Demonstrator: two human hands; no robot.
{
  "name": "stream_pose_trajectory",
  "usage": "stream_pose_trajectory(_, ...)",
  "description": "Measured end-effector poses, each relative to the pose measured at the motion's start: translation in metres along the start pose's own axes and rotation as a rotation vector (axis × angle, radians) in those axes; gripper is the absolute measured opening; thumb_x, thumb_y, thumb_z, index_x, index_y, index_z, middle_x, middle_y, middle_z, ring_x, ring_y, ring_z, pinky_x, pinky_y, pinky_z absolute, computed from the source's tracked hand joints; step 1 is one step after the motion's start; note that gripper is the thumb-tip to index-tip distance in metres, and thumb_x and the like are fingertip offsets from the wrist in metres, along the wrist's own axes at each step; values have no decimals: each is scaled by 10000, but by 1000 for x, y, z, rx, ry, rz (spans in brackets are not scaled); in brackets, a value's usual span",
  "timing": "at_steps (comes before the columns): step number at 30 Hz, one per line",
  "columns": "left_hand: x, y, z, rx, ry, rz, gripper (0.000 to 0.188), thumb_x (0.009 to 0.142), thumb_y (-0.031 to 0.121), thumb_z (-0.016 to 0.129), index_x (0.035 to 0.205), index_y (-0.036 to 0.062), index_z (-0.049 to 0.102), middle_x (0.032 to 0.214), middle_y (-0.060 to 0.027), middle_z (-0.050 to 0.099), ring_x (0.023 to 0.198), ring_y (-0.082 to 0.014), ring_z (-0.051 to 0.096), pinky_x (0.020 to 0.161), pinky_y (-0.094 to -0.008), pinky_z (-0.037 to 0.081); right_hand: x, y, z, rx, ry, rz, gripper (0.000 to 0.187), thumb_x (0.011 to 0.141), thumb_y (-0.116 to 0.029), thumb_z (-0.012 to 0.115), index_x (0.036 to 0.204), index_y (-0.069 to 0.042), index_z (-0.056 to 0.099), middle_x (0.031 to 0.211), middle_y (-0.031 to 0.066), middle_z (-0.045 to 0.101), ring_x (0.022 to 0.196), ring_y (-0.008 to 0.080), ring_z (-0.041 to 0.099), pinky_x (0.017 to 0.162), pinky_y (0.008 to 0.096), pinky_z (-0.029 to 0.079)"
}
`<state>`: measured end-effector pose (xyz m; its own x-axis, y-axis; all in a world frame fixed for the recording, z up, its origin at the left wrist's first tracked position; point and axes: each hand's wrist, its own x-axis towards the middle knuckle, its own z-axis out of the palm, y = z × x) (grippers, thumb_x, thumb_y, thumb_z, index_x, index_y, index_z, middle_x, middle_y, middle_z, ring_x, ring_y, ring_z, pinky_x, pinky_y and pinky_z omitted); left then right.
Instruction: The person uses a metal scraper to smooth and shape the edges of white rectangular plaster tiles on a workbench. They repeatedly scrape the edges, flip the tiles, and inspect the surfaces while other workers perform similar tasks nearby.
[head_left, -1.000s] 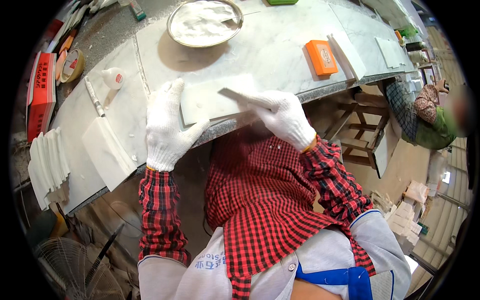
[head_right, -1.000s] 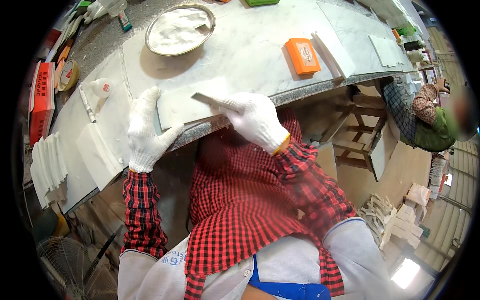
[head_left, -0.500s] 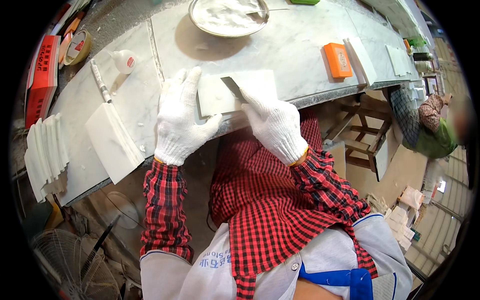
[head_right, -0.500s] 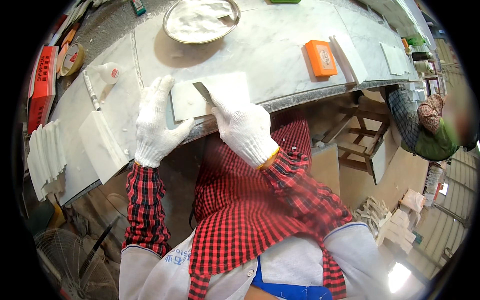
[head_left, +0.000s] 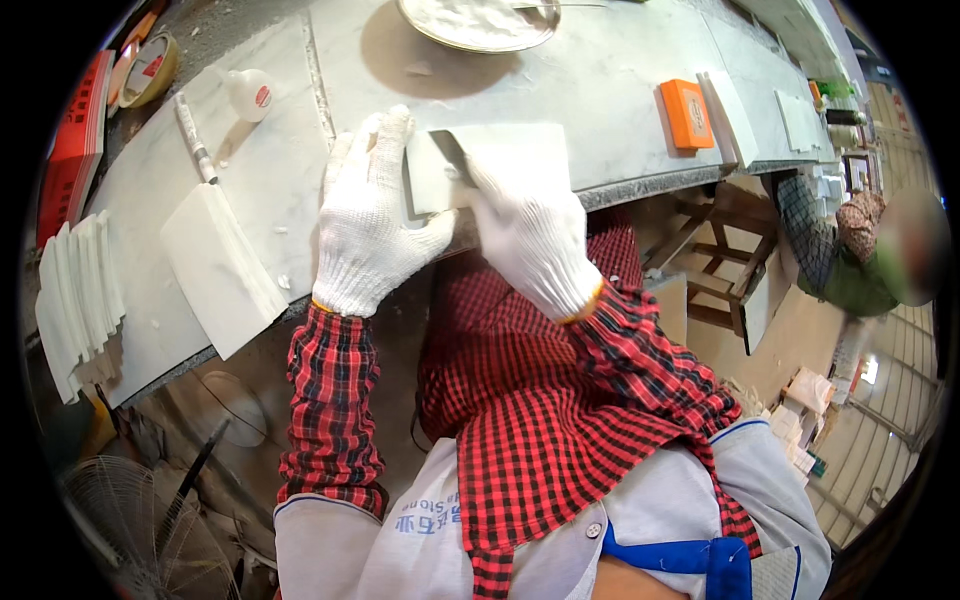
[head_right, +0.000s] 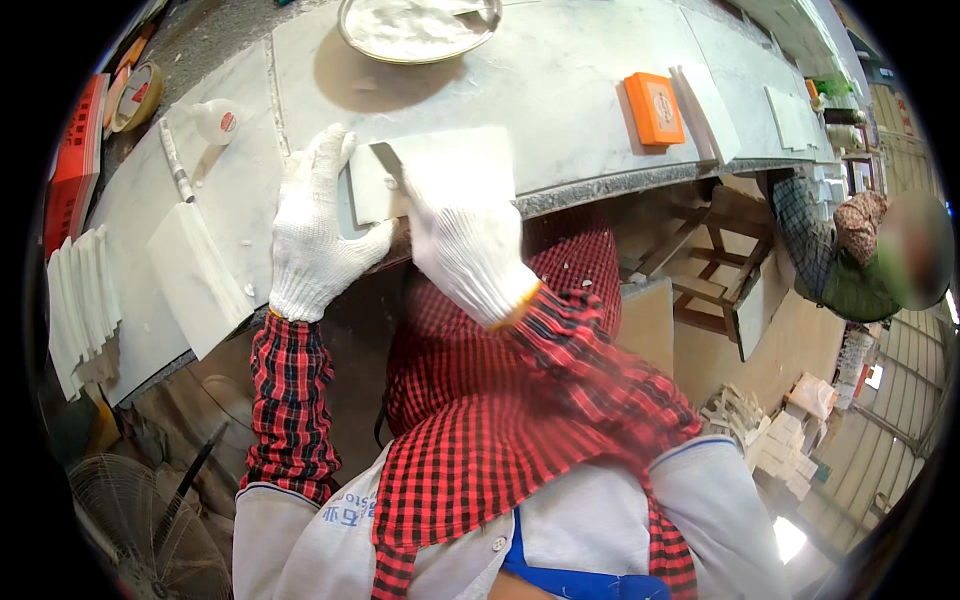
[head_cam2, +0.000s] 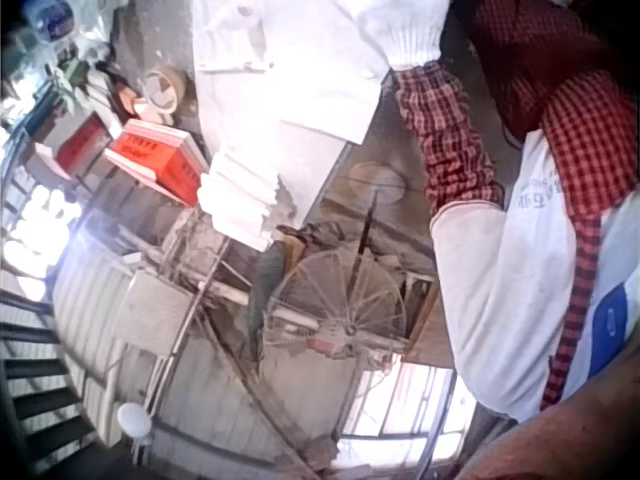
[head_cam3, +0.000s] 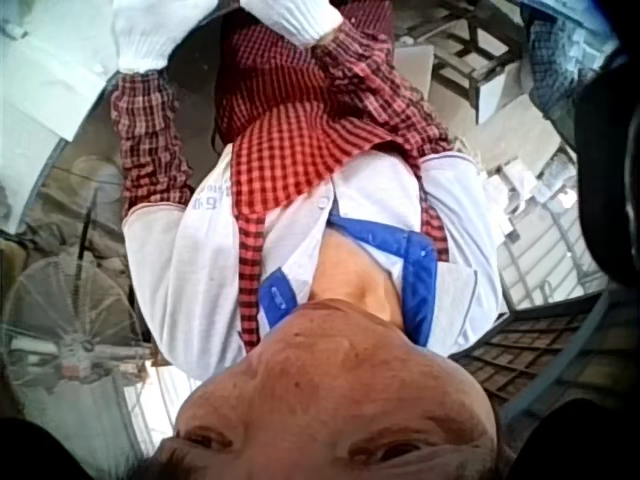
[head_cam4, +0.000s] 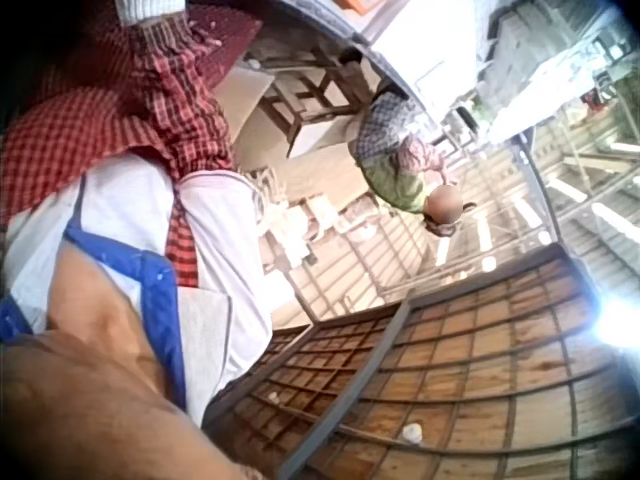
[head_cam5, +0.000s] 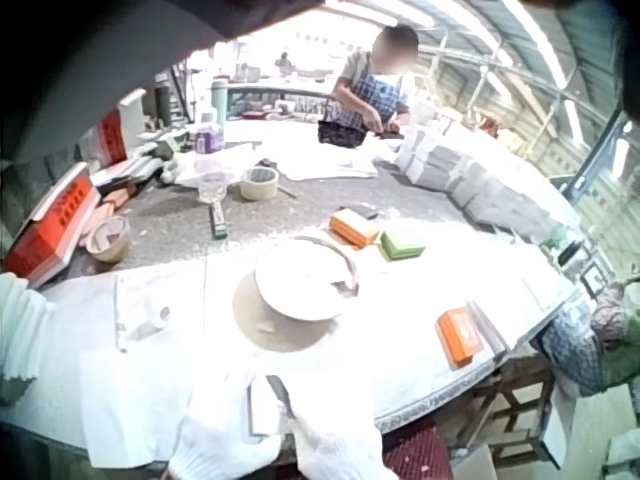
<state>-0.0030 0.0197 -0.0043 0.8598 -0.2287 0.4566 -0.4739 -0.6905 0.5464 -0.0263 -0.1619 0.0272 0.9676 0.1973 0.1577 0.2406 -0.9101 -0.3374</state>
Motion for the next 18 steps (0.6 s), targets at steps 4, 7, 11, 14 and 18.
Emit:
stream_pose_trajectory(4, -2, -4, -2, 28, -7, 10, 867, 702, 183, 830, 1462, -51, 484, 1348, -225, 649, 1230, -399, 617, 1120, -495, 454, 3, 5, 0, 96, 24, -36, 306, 920, -159, 695, 1219, -96, 717, 840, 177, 729, 713, 354, 725, 657, 415, 584)
stream_pose_trajectory(7, -2, 0, -2, 22, 7, 18, 833, 712, 170, 829, 1442, -62, 500, 1303, -230, 663, 1190, -392, 637, 1078, -486, 491, -6, 15, -8, 234, 26, 41, 313, 923, -148, 683, 1230, -100, 715, 761, 171, 708, 644, 334, 715, 604, 412, 569)
stream_pose_trajectory(11, -4, -3, 10, 2, 21, 9, 813, 701, 205, 825, 1414, -52, 531, 1274, -237, 644, 1125, -413, 638, 1021, -483, 518, 3, -2, 8, 158, -11, 25, 304, 926, -152, 669, 1222, -100, 718, 785, 185, 707, 668, 357, 708, 615, 422, 561)
stream_pose_trajectory(14, -1, -5, 2, 17, 36, 38, 830, 696, 216, 835, 1419, -50, 526, 1267, -232, 643, 1101, -410, 640, 1000, -478, 528, 2, -1, 2, 149, 21, -6, 316, 915, -132, 677, 1226, -99, 720, 799, 186, 712, 694, 371, 712, 647, 415, 574)
stream_pose_trajectory(18, -4, 1, -2, -29, -17, -17, 849, 701, 204, 852, 1450, -19, 522, 1327, -218, 642, 1250, -387, 608, 1089, -476, 486, -12, 21, -13, 387, 77, 120, 373, 938, -100, 701, 1311, -100, 712, 861, 186, 748, 639, 262, 712, 606, 363, 565)
